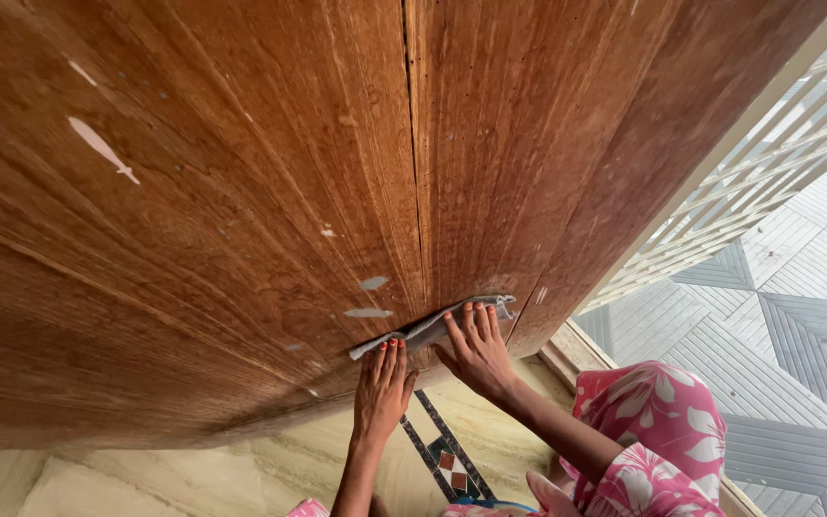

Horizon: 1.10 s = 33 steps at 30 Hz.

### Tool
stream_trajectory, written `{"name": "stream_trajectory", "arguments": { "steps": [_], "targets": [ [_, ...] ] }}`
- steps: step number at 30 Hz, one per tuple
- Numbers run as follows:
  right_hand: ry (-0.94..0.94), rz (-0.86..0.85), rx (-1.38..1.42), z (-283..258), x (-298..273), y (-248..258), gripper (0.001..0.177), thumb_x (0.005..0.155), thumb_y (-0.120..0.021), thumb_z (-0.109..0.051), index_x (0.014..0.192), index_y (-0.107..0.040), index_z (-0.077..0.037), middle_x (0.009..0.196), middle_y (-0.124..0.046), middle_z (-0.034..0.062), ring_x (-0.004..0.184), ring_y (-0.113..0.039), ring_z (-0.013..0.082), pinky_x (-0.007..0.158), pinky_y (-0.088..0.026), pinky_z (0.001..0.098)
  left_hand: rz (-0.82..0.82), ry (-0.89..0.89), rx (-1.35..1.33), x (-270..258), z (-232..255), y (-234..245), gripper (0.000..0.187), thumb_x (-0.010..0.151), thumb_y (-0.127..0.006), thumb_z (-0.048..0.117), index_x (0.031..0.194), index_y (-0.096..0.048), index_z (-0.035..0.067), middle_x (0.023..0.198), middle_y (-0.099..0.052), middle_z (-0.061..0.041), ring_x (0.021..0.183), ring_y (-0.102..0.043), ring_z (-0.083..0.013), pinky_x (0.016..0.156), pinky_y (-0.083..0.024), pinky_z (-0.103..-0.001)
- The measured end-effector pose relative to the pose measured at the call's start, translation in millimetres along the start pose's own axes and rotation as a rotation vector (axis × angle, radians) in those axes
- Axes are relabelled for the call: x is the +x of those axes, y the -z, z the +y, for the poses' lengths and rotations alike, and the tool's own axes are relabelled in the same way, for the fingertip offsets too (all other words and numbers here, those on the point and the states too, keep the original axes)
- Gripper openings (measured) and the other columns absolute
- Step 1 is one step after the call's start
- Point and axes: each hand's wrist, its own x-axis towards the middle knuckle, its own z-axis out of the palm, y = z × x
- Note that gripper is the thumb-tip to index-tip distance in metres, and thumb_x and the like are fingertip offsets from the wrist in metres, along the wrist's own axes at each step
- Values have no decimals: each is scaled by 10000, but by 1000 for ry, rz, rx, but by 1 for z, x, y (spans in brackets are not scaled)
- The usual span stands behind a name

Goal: The person sands a wooden door by hand using a piece of sandpaper, moving it back and forth across different sections of the wood surface.

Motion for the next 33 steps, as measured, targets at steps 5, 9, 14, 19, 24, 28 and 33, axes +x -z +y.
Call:
{"name": "stream_trajectory", "arguments": {
  "steps": [5, 9, 14, 19, 24, 28, 33],
  "targets": [
    [27, -64, -14, -8, -4, 15, 781, 975, -594, -529, 1536, -385, -26, 1528, -353, 362, 1441, -319, 536, 1205, -197, 624, -25, 52, -4, -10, 11, -1, 724, 1042, -471, 461, 1589, -282, 26, 1639, -326, -137, 1517, -301, -289, 1233, -154, -555],
    [10, -30, 36, -20, 9, 41, 826, 954, -608, -550, 1536, -360, -19, 1528, -339, 384, 1434, -306, 559, 1191, -195, 635, 91, 118, 29, 4, 22, 3, 744, 1012, -473, 488, 1581, -270, 54, 1628, -315, -109, 1496, -298, -255, 1185, 0, -699],
    [-2, 147, 54, -24, 54, 88, 839, 956, -631, -550, 1583, -314, -92, 1581, -236, 403, 1462, -242, 594, 1198, -178, 660, 344, 176, -39, 50, 25, 58, 783, 1058, -371, 550, 1618, -254, 15, 1686, -276, -157, 1568, -242, -276, 1140, 150, -743],
    [26, 262, 4, -35, 117, 170, 849, 974, -604, -581, 1621, -292, -127, 1641, -109, 370, 1519, -127, 569, 1221, -135, 662, 485, 158, 53, 118, 25, 170, 705, 1080, -345, 572, 1633, -302, 138, 1708, -248, -114, 1597, -143, -281, 1156, 148, -748],
    [39, 401, 3, -41, 185, 272, 770, 1056, -535, -601, 1667, -301, -195, 1717, -36, 265, 1603, -61, 472, 1301, -106, 615, 581, 161, 143, 186, 41, 308, 631, 1104, -376, 572, 1647, -325, 256, 1724, -245, -75, 1607, -118, -306, 1152, 152, -746],
    [42, 548, -131, -44, 230, 343, 709, 1148, -537, -599, 1710, -303, -236, 1751, -54, 179, 1625, -74, 374, 1361, -125, 562, 667, 155, 240, 228, 54, 388, 543, 1186, -485, 498, 1664, -347, 281, 1740, -244, -66, 1621, -147, -287, 1202, 131, -707],
    [-74, 470, -62, -44, 256, 386, 647, 1121, -543, -588, 1635, -348, -247, 1695, -128, 174, 1580, -128, 366, 1329, -142, 565, 786, 42, 235, 259, 48, 430, 537, 1220, -511, 385, 1681, -266, 259, 1753, -191, -92, 1638, -125, -337, 1277, 81, -613]
  ]
}}
